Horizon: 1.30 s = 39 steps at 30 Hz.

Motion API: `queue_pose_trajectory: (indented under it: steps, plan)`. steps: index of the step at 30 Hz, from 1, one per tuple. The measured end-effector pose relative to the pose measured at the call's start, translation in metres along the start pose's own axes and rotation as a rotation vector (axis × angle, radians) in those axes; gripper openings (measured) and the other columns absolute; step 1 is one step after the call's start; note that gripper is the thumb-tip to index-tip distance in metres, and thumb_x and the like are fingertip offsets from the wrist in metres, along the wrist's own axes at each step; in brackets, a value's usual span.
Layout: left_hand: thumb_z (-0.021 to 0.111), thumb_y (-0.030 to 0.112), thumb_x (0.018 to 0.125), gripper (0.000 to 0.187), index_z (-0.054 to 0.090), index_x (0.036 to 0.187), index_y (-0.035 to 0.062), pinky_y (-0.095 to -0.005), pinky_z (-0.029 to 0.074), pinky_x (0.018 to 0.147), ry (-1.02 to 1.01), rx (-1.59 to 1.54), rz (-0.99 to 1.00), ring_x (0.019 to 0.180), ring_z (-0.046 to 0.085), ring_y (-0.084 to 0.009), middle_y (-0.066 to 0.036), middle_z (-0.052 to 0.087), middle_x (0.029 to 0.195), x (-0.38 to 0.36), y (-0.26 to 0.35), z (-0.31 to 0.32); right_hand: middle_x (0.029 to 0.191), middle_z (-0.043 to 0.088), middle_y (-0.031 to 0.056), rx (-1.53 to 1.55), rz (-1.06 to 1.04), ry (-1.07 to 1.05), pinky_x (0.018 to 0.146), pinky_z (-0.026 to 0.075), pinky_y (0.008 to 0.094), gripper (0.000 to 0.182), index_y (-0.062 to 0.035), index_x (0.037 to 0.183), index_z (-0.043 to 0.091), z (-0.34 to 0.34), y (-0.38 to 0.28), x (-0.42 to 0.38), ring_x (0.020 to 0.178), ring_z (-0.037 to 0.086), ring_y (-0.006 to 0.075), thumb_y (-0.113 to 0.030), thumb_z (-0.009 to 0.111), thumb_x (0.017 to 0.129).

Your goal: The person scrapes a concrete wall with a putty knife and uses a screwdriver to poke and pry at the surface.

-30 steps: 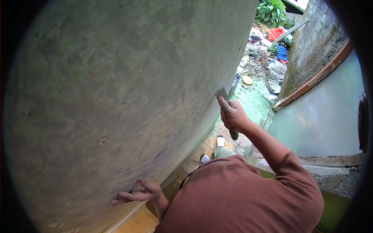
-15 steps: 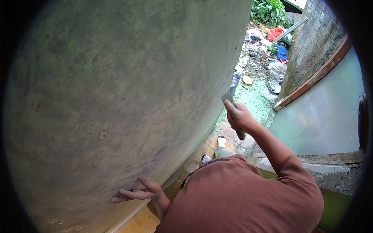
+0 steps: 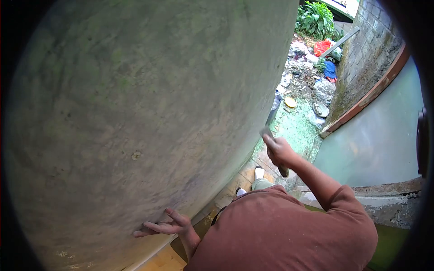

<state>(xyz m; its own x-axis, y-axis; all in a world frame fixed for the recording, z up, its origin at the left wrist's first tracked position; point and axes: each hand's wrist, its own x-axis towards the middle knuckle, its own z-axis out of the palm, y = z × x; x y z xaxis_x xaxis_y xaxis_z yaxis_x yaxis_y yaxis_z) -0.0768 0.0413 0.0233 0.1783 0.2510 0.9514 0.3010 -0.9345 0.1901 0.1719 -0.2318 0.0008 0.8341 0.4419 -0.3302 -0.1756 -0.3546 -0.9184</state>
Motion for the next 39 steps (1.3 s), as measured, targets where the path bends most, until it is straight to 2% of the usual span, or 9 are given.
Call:
queue_pose_trajectory:
  steps: [2, 4, 5, 9, 14, 20, 26, 30, 39]
  plan:
    - [0.056, 0.019, 0.089, 0.069, 0.022, 0.147, 0.0027, -0.0537, -0.004, 0.111, -0.018, -0.012, 0.014, 0.143, -0.013, -0.0328, -0.018, -0.004, 0.156, -0.001, -0.003, -0.001, 0.05, 0.046, 0.0018, 0.051, 0.124, -0.034, 0.039, 0.035, 0.0297, 0.056, -0.0033, 0.061, 0.053, 0.006, 0.001, -0.003, 0.041, 0.044, 0.0117, -0.048, 0.049, 0.095]
    - [0.056, 0.02, 0.089, 0.069, 0.022, 0.147, 0.0026, -0.0536, -0.005, 0.111, -0.02, -0.003, 0.014, 0.143, -0.013, -0.0326, -0.018, -0.004, 0.156, -0.001, -0.004, -0.001, 0.05, 0.044, 0.0007, -0.159, -0.223, -0.013, 0.038, 0.034, 0.029, 0.056, -0.0043, 0.06, 0.05, 0.005, -0.026, 0.011, 0.038, 0.04, 0.0112, -0.048, 0.05, 0.095]
    - [0.055, 0.02, 0.089, 0.069, 0.021, 0.147, 0.0025, -0.0536, -0.005, 0.111, -0.018, 0.007, 0.016, 0.143, -0.014, -0.0324, -0.017, -0.005, 0.156, -0.002, -0.003, -0.001, 0.046, 0.041, 0.0003, 0.177, -0.035, -0.097, 0.035, 0.03, 0.027, 0.057, -0.0085, 0.057, 0.045, 0.006, -0.048, 0.017, 0.034, 0.037, 0.0107, -0.051, 0.049, 0.094]
    - [0.055, 0.019, 0.089, 0.068, 0.022, 0.146, 0.0021, -0.0536, -0.005, 0.111, -0.015, -0.02, 0.015, 0.143, -0.014, -0.0324, -0.017, -0.004, 0.156, 0.001, -0.001, 0.0, 0.046, 0.04, -0.0001, 0.351, 0.034, -0.11, 0.034, 0.028, 0.0272, 0.057, -0.0079, 0.058, 0.045, -0.002, -0.041, 0.001, 0.034, 0.036, 0.0104, -0.051, 0.049, 0.094]
    - [0.056, 0.018, 0.089, 0.067, 0.024, 0.146, 0.0017, -0.0526, -0.001, 0.112, 0.001, -0.049, 0.003, 0.143, -0.015, -0.0324, -0.017, -0.006, 0.156, 0.0, -0.002, 0.001, 0.052, 0.045, -0.0006, 0.124, 0.206, -0.069, 0.04, 0.033, 0.0265, 0.053, -0.0076, 0.06, 0.05, 0.003, 0.01, -0.01, 0.043, 0.043, 0.0093, -0.049, 0.052, 0.093]
    - [0.056, 0.018, 0.089, 0.067, 0.024, 0.146, 0.0014, -0.052, -0.002, 0.112, 0.004, -0.071, 0.011, 0.143, -0.013, -0.0326, -0.017, -0.003, 0.156, 0.002, 0.001, 0.001, 0.051, 0.043, -0.0012, 0.116, -0.126, -0.09, 0.038, 0.033, 0.0273, 0.057, -0.0066, 0.059, 0.046, -0.005, -0.058, 0.01, 0.04, 0.04, 0.0078, -0.051, 0.051, 0.093]
    - [0.054, 0.019, 0.089, 0.069, 0.021, 0.147, 0.003, -0.0526, -0.006, 0.112, -0.057, 0.01, 0.001, 0.143, -0.016, -0.0337, -0.019, -0.011, 0.155, -0.002, -0.004, -0.005, 0.05, 0.042, -0.0013, 0.1, 0.202, -0.068, 0.038, 0.031, 0.0273, 0.057, -0.0083, 0.055, 0.046, 0.002, 0.004, -0.014, 0.04, 0.039, 0.0095, -0.051, 0.051, 0.093]
    - [0.054, 0.018, 0.089, 0.069, 0.021, 0.147, 0.0028, -0.0527, -0.004, 0.112, -0.052, -0.02, -0.004, 0.143, -0.016, -0.0338, -0.019, -0.01, 0.155, -0.004, -0.003, -0.005, 0.05, 0.043, -0.0017, 0.137, -0.07, -0.113, 0.039, 0.032, 0.0275, 0.057, -0.0076, 0.056, 0.046, 0.014, -0.056, 0.009, 0.04, 0.04, 0.0096, -0.051, 0.052, 0.093]
    - [0.054, 0.019, 0.09, 0.068, 0.021, 0.147, 0.0036, -0.054, -0.001, 0.112, -0.034, -0.041, -0.021, 0.142, -0.016, -0.0355, -0.019, -0.011, 0.155, -0.001, -0.002, -0.003, 0.048, 0.04, -0.0024, -0.002, 0.139, -0.062, 0.039, 0.032, 0.0269, 0.058, -0.0088, 0.054, 0.043, 0.007, -0.003, -0.002, 0.041, 0.04, 0.008, -0.051, 0.051, 0.093]
